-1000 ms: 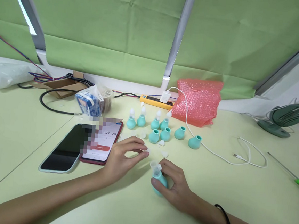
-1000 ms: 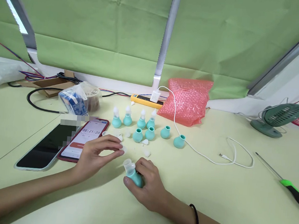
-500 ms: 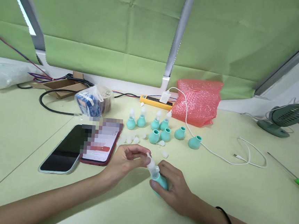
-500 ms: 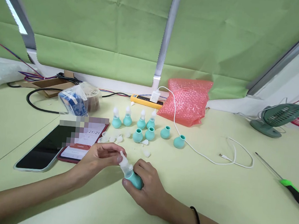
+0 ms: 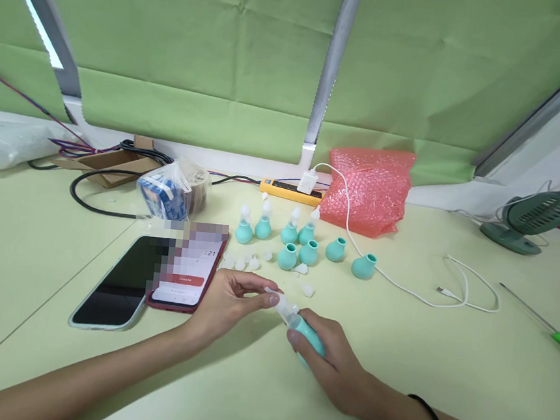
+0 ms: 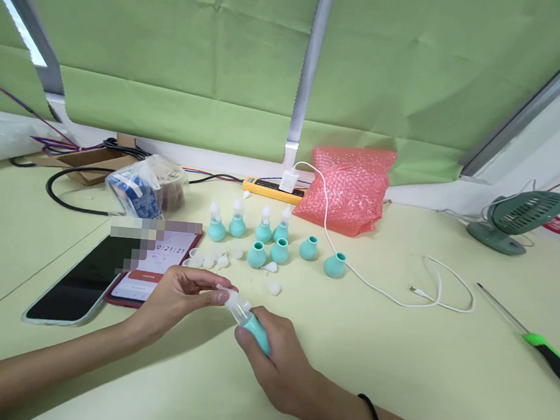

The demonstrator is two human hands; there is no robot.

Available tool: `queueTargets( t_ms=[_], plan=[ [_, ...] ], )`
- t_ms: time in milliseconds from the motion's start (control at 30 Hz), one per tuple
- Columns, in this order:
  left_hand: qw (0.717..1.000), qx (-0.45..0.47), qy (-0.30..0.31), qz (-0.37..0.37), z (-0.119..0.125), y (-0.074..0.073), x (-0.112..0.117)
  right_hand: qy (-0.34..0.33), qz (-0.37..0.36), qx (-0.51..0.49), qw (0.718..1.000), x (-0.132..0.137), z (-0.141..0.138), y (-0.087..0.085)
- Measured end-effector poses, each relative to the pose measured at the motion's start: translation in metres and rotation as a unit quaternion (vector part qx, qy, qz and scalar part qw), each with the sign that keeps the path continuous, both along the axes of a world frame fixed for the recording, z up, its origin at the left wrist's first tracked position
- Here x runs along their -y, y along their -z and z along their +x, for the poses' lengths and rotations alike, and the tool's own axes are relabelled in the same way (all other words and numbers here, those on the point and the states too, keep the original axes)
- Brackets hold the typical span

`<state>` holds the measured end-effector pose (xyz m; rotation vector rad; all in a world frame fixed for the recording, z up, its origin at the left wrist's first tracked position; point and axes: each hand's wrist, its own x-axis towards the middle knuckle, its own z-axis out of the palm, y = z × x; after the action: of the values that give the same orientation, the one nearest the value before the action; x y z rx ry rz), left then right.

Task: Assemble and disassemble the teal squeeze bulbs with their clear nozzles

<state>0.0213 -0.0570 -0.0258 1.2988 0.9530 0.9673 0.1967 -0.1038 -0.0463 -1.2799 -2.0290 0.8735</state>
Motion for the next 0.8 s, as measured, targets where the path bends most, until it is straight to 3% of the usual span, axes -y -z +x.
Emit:
queueTargets(
  t_ms=[333,800],
  plan=[
    [0.995,0.017,0.075,-0.069,-0.006,0.009,-0.011,-0.035,-0.015,0.06,0.997,-0.004,0.006,-0.011],
    [0.991,0.062,0.07,-0.098,-0.004,0.015,-0.008,-0.044,0.024,0.083,0.995,-0.005,0.008,-0.013]
  ],
)
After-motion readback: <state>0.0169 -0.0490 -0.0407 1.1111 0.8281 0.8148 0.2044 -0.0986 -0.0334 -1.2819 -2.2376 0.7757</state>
